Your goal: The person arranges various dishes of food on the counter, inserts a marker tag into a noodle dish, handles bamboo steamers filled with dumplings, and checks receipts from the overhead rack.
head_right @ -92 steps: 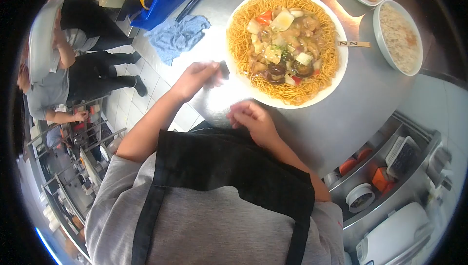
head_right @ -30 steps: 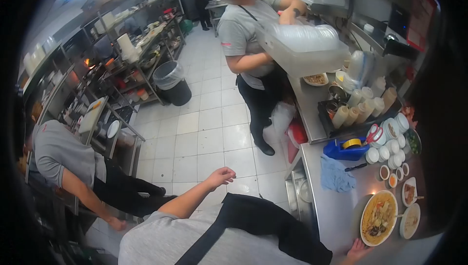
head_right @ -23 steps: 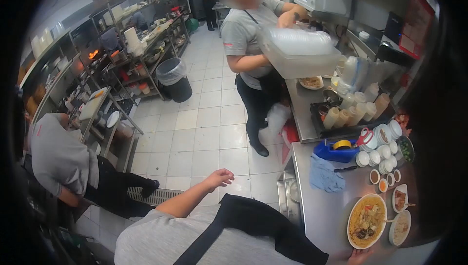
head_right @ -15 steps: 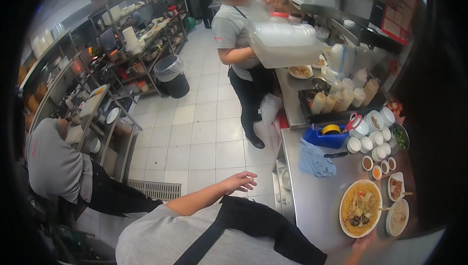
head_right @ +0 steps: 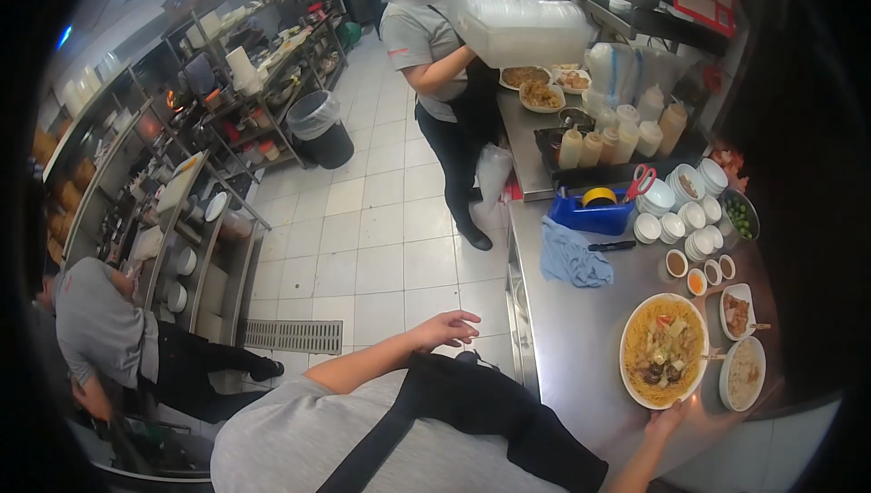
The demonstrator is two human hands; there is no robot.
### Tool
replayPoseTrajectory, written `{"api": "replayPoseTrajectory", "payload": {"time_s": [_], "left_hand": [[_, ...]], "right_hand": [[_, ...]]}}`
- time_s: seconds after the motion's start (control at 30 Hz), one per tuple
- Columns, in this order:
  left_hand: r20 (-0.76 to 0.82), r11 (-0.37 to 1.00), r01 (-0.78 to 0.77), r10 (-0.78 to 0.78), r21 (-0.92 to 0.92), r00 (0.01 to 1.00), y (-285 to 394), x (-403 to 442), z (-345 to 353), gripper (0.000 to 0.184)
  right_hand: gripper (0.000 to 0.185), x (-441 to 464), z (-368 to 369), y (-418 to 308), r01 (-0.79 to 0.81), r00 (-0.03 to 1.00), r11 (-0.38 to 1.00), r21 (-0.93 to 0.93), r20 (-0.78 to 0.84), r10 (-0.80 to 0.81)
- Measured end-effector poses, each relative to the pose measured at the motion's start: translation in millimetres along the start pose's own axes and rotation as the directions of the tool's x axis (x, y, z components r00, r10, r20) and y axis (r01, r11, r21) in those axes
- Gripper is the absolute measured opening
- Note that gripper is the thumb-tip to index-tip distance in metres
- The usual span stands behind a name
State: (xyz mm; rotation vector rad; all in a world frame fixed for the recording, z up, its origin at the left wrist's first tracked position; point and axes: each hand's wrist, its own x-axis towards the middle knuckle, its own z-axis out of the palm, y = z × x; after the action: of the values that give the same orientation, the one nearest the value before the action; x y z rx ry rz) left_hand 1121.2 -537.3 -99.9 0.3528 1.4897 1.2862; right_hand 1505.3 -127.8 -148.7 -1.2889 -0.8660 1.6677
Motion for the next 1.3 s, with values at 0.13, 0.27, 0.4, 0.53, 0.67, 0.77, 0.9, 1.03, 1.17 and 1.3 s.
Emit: {"api": "replayPoseTrajectory", "payload": {"time_s": [0.13, 0.27, 0.4, 0.53, 0.67, 0.77, 0.9, 1.03, 1.17, 1.3], "left_hand": [[-0.012, 1.0, -0.02, 0.02, 0.013, 1.0, -1, 9, 14, 0.043], [0.078, 0.993, -0.07, 0.062, 0.098, 0.995, 16, 35, 44, 0.04], [0.14, 0.957, -0.158, 0.127, 0.242, 0.982, 34, 62, 73, 0.038], [0.251, 0.895, -0.309, 0.234, 0.323, 0.939, 32, 106, 97, 0.042], [0.219, 0.288, -0.343, 0.388, 0.894, 0.895, 93, 103, 149, 0.057], [0.228, 0.038, -0.261, 0.375, 0.965, 0.899, 110, 125, 173, 0.063], [0.245, -0.167, -0.193, 0.396, 0.967, 0.885, 119, 144, 182, 0.063], [0.278, -0.269, -0.177, 0.407, 0.947, 0.87, 123, 156, 182, 0.062], [0.29, -0.247, -0.192, 0.461, 0.95, 0.839, 124, 170, 182, 0.061], [0.319, -0.292, -0.201, 0.446, 0.935, 0.836, 131, 176, 184, 0.058]], "right_hand": [[0.036, -28, 15, 10, -0.084, 0.993, 0.979, 0.187, 0.095, 0.067], [0.035, -50, 27, 34, -0.063, 0.997, 0.967, 0.248, 0.066, 0.048], [0.041, -100, 74, 34, -0.095, 0.994, 0.962, 0.257, 0.084, 0.076], [0.053, -80, 26, 108, -0.054, 0.906, 0.99, 0.127, 0.422, -0.005], [0.035, -132, 90, 58, -0.24, 0.944, 0.965, -0.104, 0.208, 0.257], [0.032, -128, 91, 68, -0.188, 0.942, 0.971, -0.15, 0.252, 0.221], [0.031, -128, 94, 55, -0.254, 0.917, 0.944, -0.209, 0.257, 0.304], [0.03, -125, 89, 58, -0.278, 0.901, 0.94, -0.2, 0.284, 0.327], [0.03, -124, 89, 59, -0.26, 0.905, 0.949, -0.177, 0.299, 0.303], [0.031, -128, 91, 56, -0.246, 0.916, 0.957, -0.152, 0.287, 0.281]]}}
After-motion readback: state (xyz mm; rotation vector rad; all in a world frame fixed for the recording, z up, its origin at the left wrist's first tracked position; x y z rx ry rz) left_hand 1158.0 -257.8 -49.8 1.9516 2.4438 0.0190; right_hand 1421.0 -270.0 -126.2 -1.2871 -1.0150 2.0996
